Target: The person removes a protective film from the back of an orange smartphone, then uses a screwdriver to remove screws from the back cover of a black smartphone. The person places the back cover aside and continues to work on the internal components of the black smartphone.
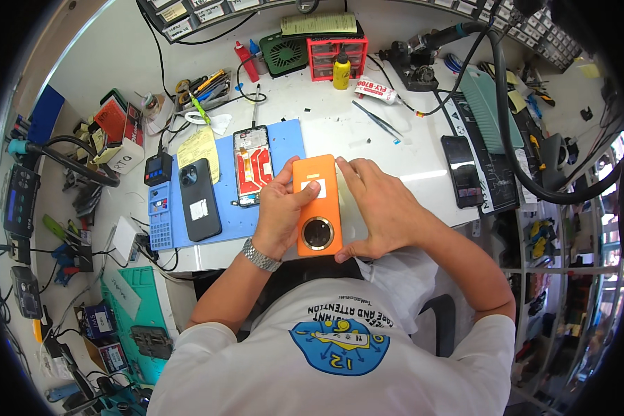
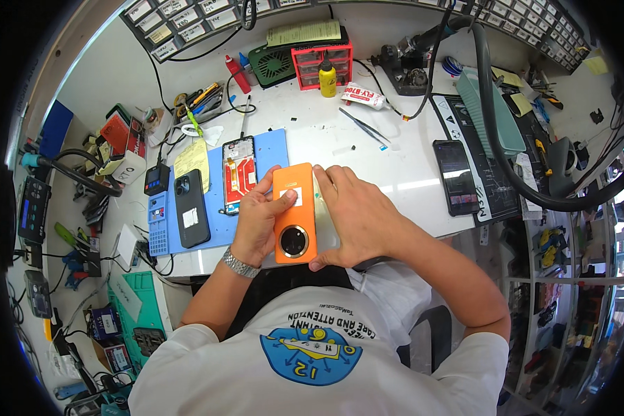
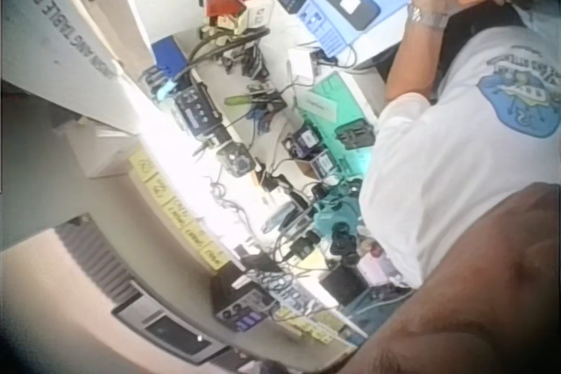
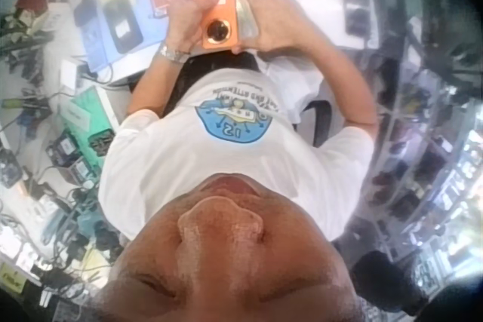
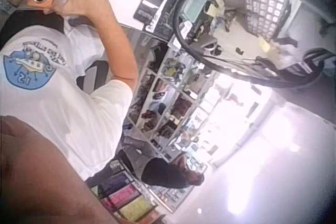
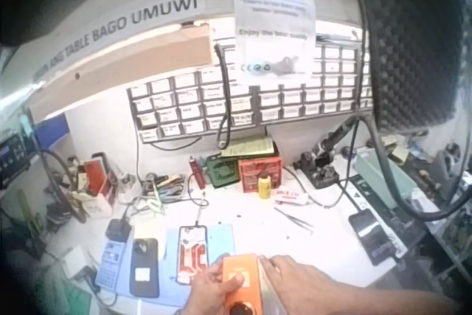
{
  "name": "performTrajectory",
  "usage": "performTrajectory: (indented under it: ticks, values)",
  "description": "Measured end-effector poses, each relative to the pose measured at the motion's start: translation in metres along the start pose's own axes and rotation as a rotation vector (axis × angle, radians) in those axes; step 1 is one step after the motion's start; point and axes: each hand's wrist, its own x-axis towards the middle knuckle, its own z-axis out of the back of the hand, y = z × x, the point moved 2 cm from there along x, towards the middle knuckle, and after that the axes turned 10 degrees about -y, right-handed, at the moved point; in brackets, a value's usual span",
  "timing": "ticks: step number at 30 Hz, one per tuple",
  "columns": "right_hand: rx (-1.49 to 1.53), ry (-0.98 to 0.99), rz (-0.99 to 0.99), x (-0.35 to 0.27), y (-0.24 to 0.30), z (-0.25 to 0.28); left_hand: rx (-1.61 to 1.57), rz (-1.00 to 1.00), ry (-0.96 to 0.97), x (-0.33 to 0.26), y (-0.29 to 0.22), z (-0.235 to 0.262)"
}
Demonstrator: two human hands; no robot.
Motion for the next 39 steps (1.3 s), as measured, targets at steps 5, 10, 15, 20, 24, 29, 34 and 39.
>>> performTrajectory:
  ticks: [5,10,15,20,24,29,34,39]
  values:
    - [-0.009,0.044,-0.027,0.000,0.000,-0.002,-0.011,0.011,0.012,-0.002,-0.001,0.000]
    - [-0.021,0.011,-0.012,0.000,0.006,-0.002,-0.040,0.057,-0.006,-0.003,-0.002,-0.001]
    - [-0.080,0.065,-0.040,0.005,0.007,0.001,-0.024,0.073,0.024,-0.002,-0.006,0.000]
    - [-0.055,0.042,-0.031,0.006,0.007,0.001,-0.033,0.066,0.044,-0.002,-0.006,-0.001]
    - [-0.049,0.026,-0.029,0.006,0.008,0.000,-0.035,0.072,0.040,-0.002,-0.007,-0.001]
    - [-0.072,-0.013,0.004,0.003,0.007,-0.001,-0.037,0.082,0.036,-0.003,-0.007,0.000]
    - [-0.044,-0.127,0.132,-0.001,0.009,-0.009,-0.037,0.124,0.018,0.000,-0.009,-0.001]
    - [0.029,-0.346,0.220,0.002,0.031,-0.007,-0.071,0.104,0.034,-0.001,-0.009,-0.001]
